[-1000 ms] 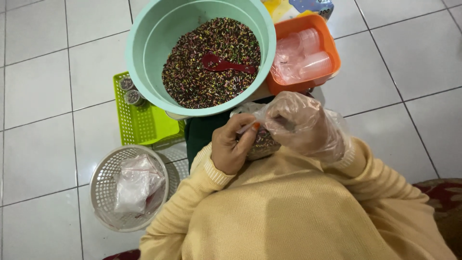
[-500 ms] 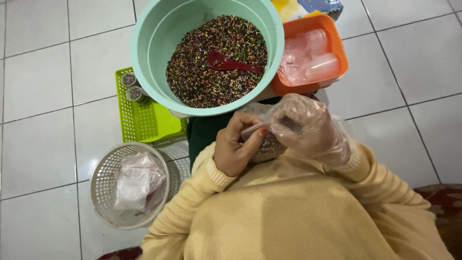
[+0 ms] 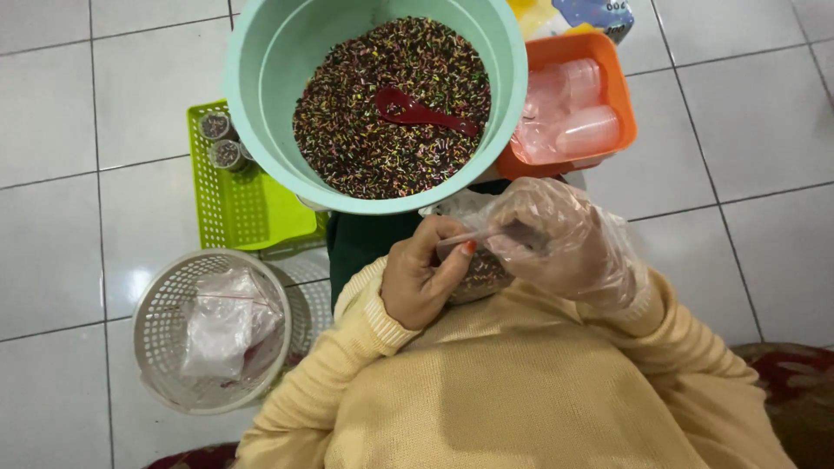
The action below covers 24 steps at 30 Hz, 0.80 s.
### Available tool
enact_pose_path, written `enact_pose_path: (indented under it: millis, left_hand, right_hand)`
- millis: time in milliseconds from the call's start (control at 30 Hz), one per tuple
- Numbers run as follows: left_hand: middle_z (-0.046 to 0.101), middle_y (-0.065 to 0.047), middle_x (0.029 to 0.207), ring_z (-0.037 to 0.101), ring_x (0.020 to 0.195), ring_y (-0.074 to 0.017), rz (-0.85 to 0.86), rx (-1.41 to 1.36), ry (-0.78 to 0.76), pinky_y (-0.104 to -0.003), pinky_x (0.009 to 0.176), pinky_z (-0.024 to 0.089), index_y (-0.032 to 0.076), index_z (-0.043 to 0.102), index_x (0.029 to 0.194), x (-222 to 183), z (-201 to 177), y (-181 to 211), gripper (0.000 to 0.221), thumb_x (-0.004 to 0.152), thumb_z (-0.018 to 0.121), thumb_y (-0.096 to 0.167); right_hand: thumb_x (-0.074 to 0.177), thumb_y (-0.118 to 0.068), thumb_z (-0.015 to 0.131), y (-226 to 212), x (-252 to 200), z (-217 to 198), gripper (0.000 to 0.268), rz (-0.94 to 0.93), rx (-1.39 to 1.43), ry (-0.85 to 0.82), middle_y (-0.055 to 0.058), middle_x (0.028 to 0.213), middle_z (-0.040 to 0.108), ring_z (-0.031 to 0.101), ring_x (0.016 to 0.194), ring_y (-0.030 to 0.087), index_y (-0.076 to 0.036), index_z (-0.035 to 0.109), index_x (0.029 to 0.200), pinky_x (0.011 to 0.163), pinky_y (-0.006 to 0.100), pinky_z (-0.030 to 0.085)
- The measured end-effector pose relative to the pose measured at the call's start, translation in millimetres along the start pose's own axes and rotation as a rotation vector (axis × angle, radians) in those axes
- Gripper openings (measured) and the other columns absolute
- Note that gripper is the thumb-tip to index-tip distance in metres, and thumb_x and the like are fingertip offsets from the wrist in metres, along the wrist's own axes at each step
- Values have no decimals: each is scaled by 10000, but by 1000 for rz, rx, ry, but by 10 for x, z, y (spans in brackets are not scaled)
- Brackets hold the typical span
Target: Filling small plastic bags with chocolate sprinkles using a spoon
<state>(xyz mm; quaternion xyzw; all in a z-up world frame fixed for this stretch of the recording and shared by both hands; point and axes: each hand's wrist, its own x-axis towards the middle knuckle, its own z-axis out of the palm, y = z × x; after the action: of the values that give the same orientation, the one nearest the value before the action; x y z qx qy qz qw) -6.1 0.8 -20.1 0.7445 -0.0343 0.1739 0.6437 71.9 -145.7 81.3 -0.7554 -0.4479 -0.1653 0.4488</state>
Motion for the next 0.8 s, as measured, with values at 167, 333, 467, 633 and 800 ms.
enact_pose_path:
  millis: [167, 333, 467, 633, 800]
  left_hand:
    - [637, -104, 602, 638, 540, -225, 57, -8, 12, -318, 527, 509, 163, 693, 1023, 24, 12, 52, 77, 948, 682, 171]
    - [643, -136, 674, 663, 584, -285, 134, -32, 29, -358, 564, 539, 159, 710, 1025, 64, 51, 113, 85, 952, 667, 153]
    - [633, -127, 637, 653, 565, -268, 88, -34, 21, -362, 540, 531, 165, 709, 1039, 49, 44, 91, 103, 940, 678, 160]
    - [679, -133, 670, 663, 571, -288, 48, -93, 11, -388, 542, 530, 153, 697, 1062, 28, 54, 62, 144, 920, 693, 178]
    - [693, -81, 697, 633, 633, -119, 83, -126, 28, -292, 568, 548, 143, 698, 1039, 15, -12, 228, 125, 914, 711, 138]
  right_hand:
    - [806, -183, 793, 380, -292, -13, 83, 34, -17, -90, 25, 825, 673, 687, 742, 281, -176, 721, 846, 684, 351, 579]
    - [823, -152, 787, 329, -292, 4, 106, -14, 55, -57, 65, 850, 678, 693, 762, 288, -100, 698, 851, 705, 338, 583]
    - [823, -143, 775, 334, -307, -12, 112, -26, 3, -80, 55, 840, 671, 687, 744, 301, -115, 687, 887, 697, 355, 580]
    - [817, -143, 799, 189, -243, -81, 101, 81, 30, -108, 26, 809, 668, 699, 719, 278, -140, 707, 858, 665, 322, 573]
    - [799, -2, 803, -39, -242, -55, 151, 91, -1, 25, 130, 726, 635, 675, 654, 358, -57, 665, 825, 576, 346, 567]
